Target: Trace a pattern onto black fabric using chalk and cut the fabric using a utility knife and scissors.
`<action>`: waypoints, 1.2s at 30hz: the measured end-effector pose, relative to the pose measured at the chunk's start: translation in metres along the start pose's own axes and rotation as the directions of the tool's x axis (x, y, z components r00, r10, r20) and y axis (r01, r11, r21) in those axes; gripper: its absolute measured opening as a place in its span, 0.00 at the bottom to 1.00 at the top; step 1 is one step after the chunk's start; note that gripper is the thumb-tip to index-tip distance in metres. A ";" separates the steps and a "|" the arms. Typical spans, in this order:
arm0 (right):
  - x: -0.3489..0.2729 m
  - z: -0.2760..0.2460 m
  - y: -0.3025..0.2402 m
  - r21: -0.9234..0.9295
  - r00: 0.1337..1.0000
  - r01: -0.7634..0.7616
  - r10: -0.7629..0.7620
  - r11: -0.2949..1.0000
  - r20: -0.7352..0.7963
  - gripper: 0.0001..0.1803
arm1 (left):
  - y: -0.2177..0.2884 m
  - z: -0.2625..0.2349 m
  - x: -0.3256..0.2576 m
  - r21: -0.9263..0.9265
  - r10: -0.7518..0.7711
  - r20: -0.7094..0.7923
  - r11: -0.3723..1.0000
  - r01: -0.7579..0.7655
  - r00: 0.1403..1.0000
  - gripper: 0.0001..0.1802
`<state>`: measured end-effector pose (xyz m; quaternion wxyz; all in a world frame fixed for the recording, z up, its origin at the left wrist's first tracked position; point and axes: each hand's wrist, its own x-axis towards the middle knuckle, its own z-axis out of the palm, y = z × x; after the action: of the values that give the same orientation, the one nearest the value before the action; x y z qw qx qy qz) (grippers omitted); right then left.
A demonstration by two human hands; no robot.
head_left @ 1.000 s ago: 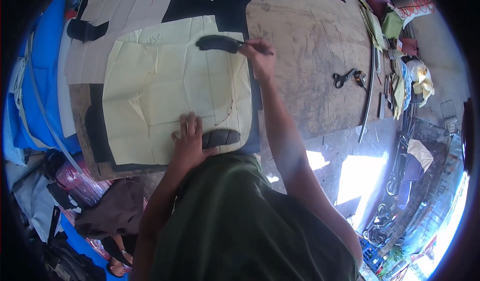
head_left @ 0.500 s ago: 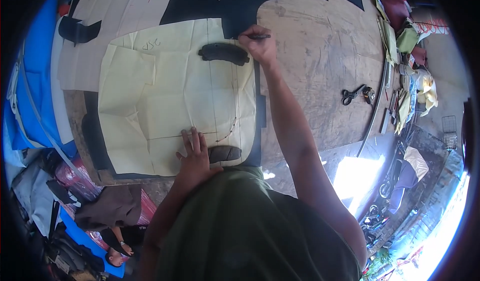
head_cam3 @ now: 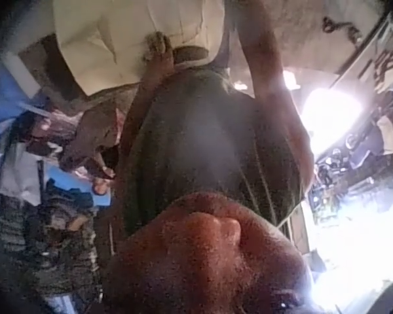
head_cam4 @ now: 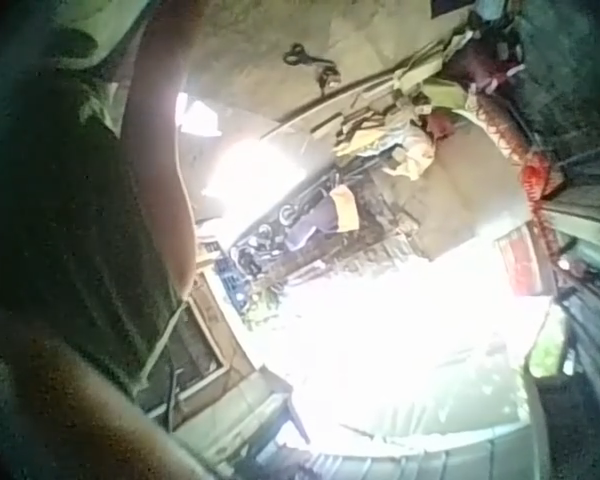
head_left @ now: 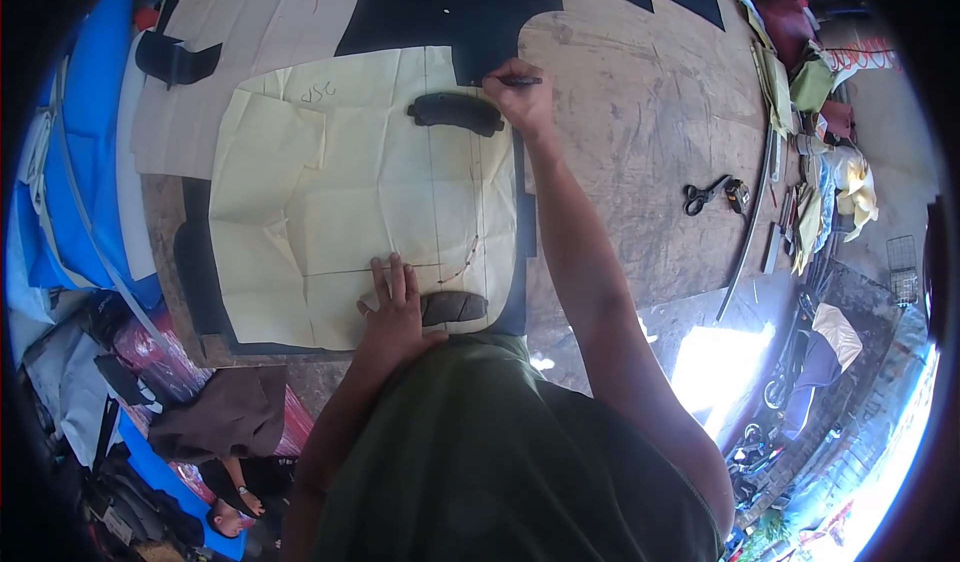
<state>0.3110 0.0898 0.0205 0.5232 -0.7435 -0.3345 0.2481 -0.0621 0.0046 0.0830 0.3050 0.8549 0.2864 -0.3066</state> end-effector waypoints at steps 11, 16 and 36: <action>-0.025 -0.017 0.013 0.405 0.976 -0.007 0.094 0.914 -0.195 0.09 | -0.008 0.013 -0.002 -0.065 -0.009 -0.007 0.998 0.008 1.000 0.66; -0.086 -0.097 0.036 -0.265 0.921 0.099 -0.188 0.959 -0.340 0.20 | -0.027 0.013 -0.003 0.025 0.008 -0.196 1.000 -0.003 0.981 0.42; -0.399 -0.034 -0.009 0.198 0.986 -0.120 0.094 0.973 0.139 0.12 | -0.060 0.065 -0.017 0.067 0.181 -0.452 0.983 -0.169 0.874 0.59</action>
<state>0.0728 -0.2308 0.0476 0.5605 -0.6847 -0.2995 0.3568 -0.1365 -0.0069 0.0341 0.2448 0.9292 0.2673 -0.0723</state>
